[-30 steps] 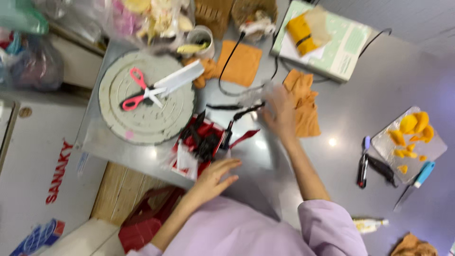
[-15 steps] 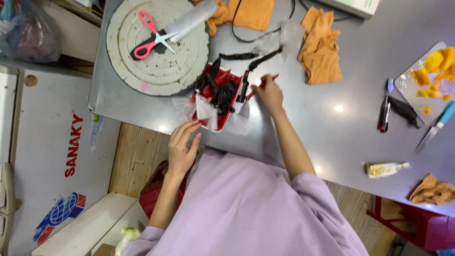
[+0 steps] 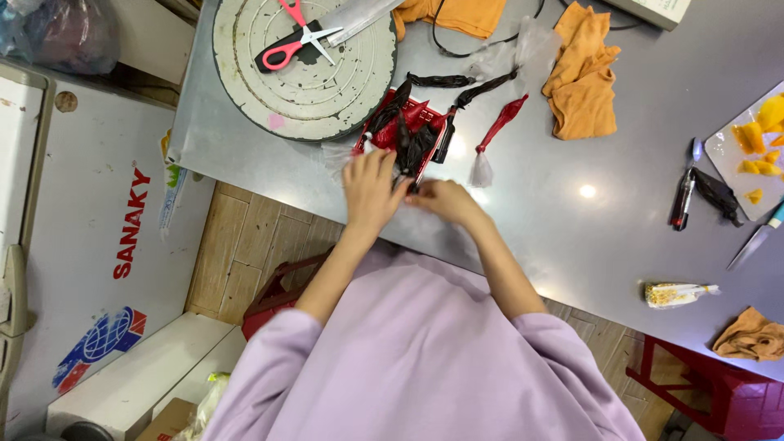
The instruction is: The person collects baskets of small decorative items and fruit, moves them to a shelving area, then returns to a workstation to wipe down the surface and organize several piping bags filled with colored frosting.
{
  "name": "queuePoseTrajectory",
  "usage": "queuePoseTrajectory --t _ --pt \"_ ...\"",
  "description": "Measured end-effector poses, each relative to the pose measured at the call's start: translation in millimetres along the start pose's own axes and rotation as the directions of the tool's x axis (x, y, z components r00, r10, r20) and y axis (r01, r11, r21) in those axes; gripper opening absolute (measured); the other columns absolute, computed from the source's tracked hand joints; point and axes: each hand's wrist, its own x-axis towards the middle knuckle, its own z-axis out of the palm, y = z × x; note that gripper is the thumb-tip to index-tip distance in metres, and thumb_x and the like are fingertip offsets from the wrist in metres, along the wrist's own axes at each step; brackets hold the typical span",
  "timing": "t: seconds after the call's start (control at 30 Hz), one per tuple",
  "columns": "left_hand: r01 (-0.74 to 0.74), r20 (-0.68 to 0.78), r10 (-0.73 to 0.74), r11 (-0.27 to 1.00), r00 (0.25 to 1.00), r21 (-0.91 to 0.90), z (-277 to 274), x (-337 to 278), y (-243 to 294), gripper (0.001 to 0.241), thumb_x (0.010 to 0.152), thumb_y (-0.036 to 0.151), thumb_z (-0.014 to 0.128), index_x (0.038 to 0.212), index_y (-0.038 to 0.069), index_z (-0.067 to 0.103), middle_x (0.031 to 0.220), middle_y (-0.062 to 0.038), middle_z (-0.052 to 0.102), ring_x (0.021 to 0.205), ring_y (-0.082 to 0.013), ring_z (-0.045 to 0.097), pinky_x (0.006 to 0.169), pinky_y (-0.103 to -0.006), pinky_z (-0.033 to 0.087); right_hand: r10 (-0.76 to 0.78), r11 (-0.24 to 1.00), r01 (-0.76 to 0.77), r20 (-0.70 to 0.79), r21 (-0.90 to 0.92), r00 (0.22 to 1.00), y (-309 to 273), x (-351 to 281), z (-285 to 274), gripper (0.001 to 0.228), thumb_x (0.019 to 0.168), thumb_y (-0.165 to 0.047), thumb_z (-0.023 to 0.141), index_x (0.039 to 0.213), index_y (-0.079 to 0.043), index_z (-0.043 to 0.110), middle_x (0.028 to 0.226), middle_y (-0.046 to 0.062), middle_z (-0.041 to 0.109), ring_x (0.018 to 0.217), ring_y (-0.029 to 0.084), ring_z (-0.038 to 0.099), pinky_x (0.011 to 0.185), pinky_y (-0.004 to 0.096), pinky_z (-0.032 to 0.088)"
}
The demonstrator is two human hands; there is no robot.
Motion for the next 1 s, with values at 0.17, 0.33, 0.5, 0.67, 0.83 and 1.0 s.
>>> queuePoseTrajectory --t 0.17,0.33,0.5,0.67,0.83,1.0 --pt "-0.048 0.166 0.036 0.997 0.986 0.067 11 33 5 0.018 0.086 0.026 0.076 0.084 0.009 0.07 0.087 -0.007 0.066 0.091 -0.0279 0.059 0.087 -0.0473 0.041 -0.051 0.96 0.106 -0.213 0.258 0.976 11 -33 8 0.044 0.098 -0.044 0.067 0.097 -0.001 0.076 0.076 0.013 0.07 0.073 0.023 0.063 0.067 0.035 0.051" --pt "0.037 0.195 0.048 0.91 0.98 -0.413 -18 28 45 0.018 0.095 0.022 0.07 0.091 0.005 0.071 0.082 -0.007 0.066 0.082 -0.0264 0.06 0.084 -0.0431 0.04 -0.194 0.518 0.413 -0.367 0.749 0.91 7 -67 -8 0.048 0.101 -0.04 0.058 0.128 -0.001 0.066 0.125 0.009 0.069 0.112 0.019 0.066 0.099 0.033 0.054" --pt "0.122 0.296 0.143 0.684 0.944 -0.72 -29 29 94 0.02 0.102 0.02 0.06 0.101 0.001 0.066 0.094 -0.01 0.068 0.093 -0.0287 0.063 0.088 -0.0417 0.044 -0.35 0.255 0.531 -0.435 0.808 0.83 -13 -98 -19 0.058 0.105 -0.039 0.05 0.145 0.003 0.052 0.151 0.017 0.054 0.139 0.024 0.053 0.119 0.039 0.039" --pt "0.242 0.424 0.252 0.532 0.87 -0.812 -41 38 105 0.026 0.1 0.021 0.061 0.103 -0.004 0.066 0.098 -0.016 0.07 0.096 -0.0299 0.068 0.08 -0.039 0.052 -0.29 0.218 0.626 -0.563 0.749 0.774 -25 -111 -28 0.055 0.114 -0.038 0.047 0.135 0.011 0.062 0.154 0.026 0.058 0.139 0.034 0.058 0.119 0.047 0.044" --pt "0.324 0.534 0.275 0.55 0.8 -0.77 -55 54 106 0.026 0.103 0.019 0.054 0.109 -0.005 0.064 0.099 -0.017 0.07 0.093 -0.0288 0.068 0.08 -0.0387 0.053 -0.441 0.261 0.729 -0.593 0.633 0.673 -29 -120 -36 0.057 0.106 -0.035 0.055 0.148 0.003 0.047 0.156 0.02 0.047 0.146 0.028 0.046 0.123 0.043 0.038" --pt "0.357 0.592 0.319 0.56 0.74 -0.748 -54 58 104 0.026 0.104 0.019 0.052 0.11 -0.004 0.064 0.098 -0.015 0.071 0.092 -0.0281 0.07 0.08 -0.0391 0.053 -0.356 0.252 0.712 -0.621 0.656 0.698 -33 -123 -30 0.051 0.11 -0.034 0.05 0.137 0.008 0.058 0.148 0.023 0.055 0.141 0.03 0.053 0.122 0.043 0.041"
